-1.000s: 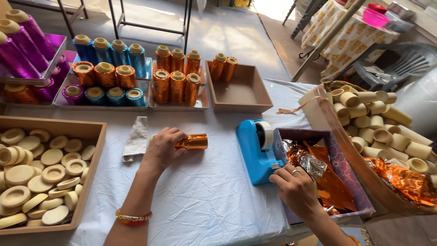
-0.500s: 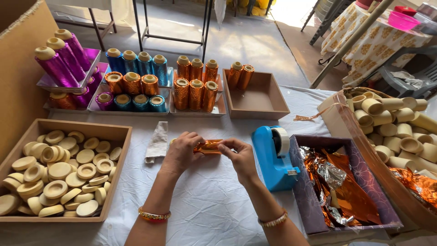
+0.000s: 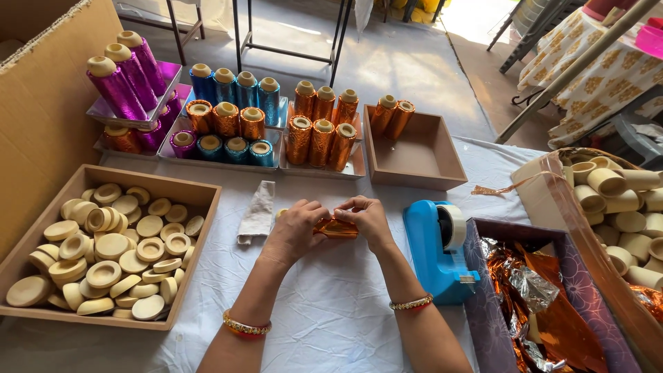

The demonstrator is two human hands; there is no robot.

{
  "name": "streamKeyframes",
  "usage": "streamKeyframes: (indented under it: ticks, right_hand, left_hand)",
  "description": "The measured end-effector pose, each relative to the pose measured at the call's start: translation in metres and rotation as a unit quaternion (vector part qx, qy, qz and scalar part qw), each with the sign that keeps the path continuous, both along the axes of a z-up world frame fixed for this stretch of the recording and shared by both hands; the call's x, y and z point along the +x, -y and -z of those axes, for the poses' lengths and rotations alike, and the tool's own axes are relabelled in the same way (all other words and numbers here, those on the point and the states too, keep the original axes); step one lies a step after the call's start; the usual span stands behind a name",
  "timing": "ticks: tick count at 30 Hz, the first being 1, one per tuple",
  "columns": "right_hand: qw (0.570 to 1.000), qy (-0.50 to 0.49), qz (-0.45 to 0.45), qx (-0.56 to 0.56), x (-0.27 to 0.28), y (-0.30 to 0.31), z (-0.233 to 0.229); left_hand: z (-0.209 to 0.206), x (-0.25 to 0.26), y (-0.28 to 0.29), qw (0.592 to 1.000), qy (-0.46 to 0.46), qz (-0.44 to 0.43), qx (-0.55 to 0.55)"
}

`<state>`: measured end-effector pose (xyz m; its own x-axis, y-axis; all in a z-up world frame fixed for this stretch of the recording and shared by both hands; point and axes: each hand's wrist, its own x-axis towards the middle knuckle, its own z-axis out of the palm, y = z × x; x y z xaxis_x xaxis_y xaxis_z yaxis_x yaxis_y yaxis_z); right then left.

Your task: Wrapping small cylindrical containers with metallic foil and organizing them into trays.

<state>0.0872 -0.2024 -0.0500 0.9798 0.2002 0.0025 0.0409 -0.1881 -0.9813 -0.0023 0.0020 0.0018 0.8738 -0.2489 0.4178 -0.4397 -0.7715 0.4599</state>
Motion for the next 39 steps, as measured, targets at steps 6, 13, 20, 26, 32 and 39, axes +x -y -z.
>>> streamKeyframes:
  ticks: [6, 13, 20, 26, 32, 39]
  right_hand:
    - [1.0, 0.009, -0.018, 0.001, -0.007, -0.001, -0.003]
    - [0.993, 0.081, -0.06, -0.063, -0.027, 0.002, -0.029]
    - [0.994, 0.107, -0.001, -0.039, -0.021, -0.002, -0.022]
    - [1.0, 0.003, 0.011, -0.022, -0.001, -0.002, -0.014]
    - [0.998, -0.053, -0.018, -0.014, 0.001, 0.003, -0.012]
    - [0.998, 0.007, -0.034, -0.054, -0.014, 0.007, -0.024]
  left_hand:
    - [0.006, 0.003, 0.0, 1.0, 0.004, 0.004, -0.004]
    - [0.003, 0.001, 0.001, 1.0, -0.001, 0.0, 0.005]
    - [0.006, 0.003, 0.002, 1.0, -0.002, -0.007, 0.012]
    - [0.002, 0.002, 0.002, 1.0, -0.011, -0.007, 0.011]
    - [0.001, 0.0, 0.002, 1.0, -0.009, -0.006, 0.009]
    - [0.005, 0.003, 0.002, 1.0, -0.007, -0.003, 0.01]
